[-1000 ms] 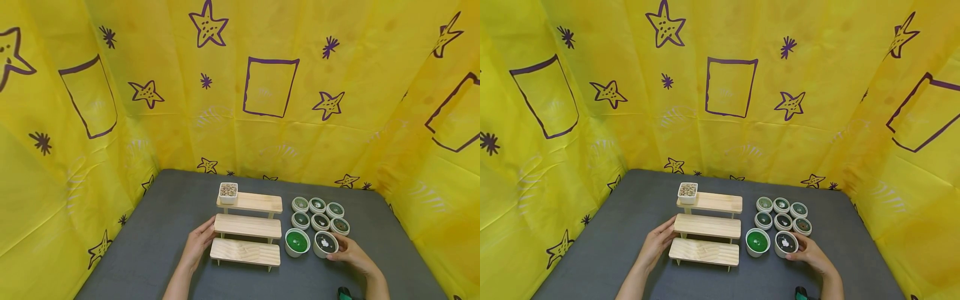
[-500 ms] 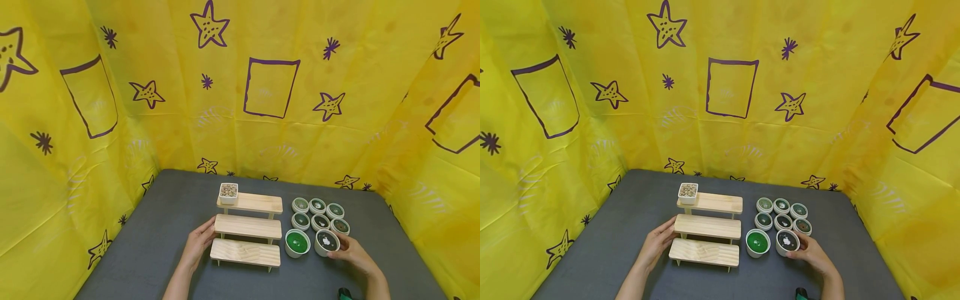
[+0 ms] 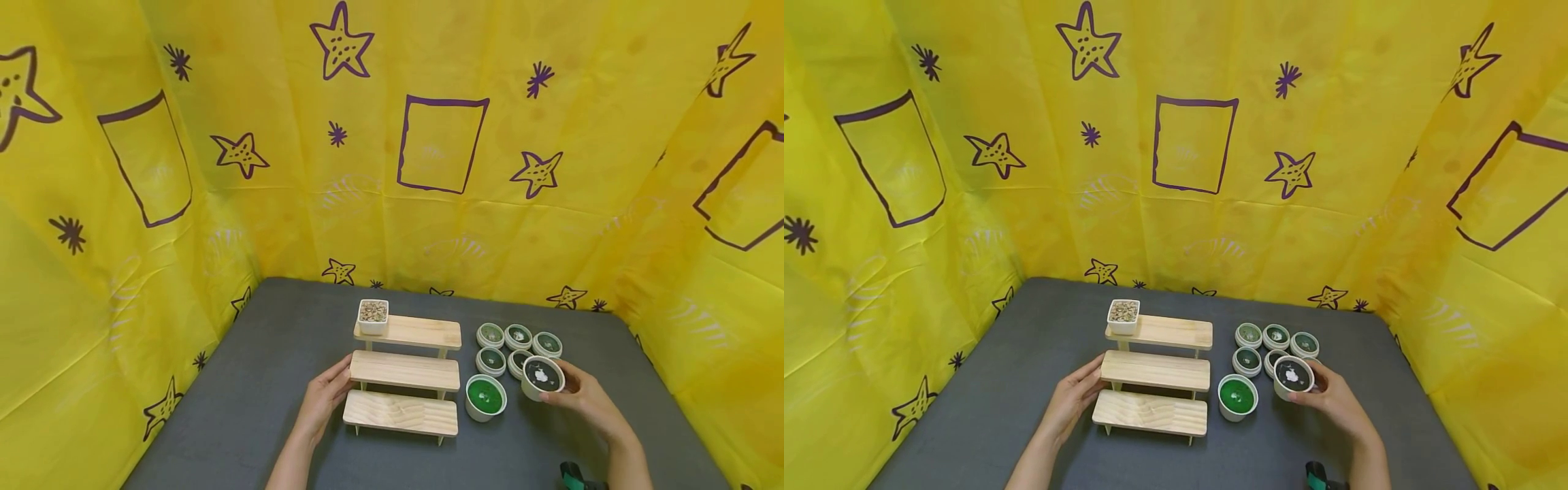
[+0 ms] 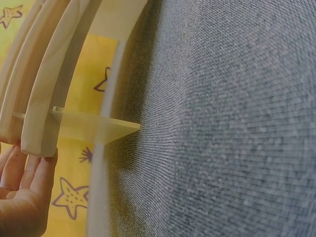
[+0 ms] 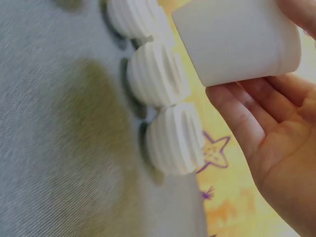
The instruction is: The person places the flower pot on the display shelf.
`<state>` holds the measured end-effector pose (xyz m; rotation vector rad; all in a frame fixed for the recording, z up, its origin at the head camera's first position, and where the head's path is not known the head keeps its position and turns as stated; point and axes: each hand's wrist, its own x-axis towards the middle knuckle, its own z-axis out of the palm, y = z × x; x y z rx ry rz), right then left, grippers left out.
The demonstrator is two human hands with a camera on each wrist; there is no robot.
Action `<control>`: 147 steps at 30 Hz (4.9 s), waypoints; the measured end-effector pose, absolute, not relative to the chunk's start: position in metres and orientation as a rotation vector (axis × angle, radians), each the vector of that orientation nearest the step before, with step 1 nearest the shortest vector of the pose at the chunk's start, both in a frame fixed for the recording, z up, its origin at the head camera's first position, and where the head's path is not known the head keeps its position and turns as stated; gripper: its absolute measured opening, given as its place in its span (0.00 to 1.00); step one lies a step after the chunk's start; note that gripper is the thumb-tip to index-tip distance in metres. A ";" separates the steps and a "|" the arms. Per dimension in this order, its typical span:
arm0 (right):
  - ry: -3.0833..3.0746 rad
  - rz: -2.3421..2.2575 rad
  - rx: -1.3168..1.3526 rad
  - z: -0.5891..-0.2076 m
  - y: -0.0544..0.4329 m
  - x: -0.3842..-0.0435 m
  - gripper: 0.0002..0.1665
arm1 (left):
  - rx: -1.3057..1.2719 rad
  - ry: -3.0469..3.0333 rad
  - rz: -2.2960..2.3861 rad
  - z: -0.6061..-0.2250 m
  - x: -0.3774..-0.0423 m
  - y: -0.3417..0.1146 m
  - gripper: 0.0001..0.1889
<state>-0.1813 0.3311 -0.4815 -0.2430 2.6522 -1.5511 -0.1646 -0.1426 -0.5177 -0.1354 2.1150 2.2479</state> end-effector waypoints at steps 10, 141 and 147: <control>2.680 -1.601 -0.368 -0.450 0.309 -0.187 0.35 | -0.153 2.127 2.240 -0.516 -0.164 -0.142 0.27; 2.555 -1.704 -0.561 -0.425 0.107 -0.261 0.38 | -0.137 2.143 2.202 -0.515 -0.164 -0.143 0.28; 2.556 -1.706 -0.555 -0.424 0.106 -0.261 0.37 | -0.142 2.148 2.205 -0.515 -0.164 -0.142 0.27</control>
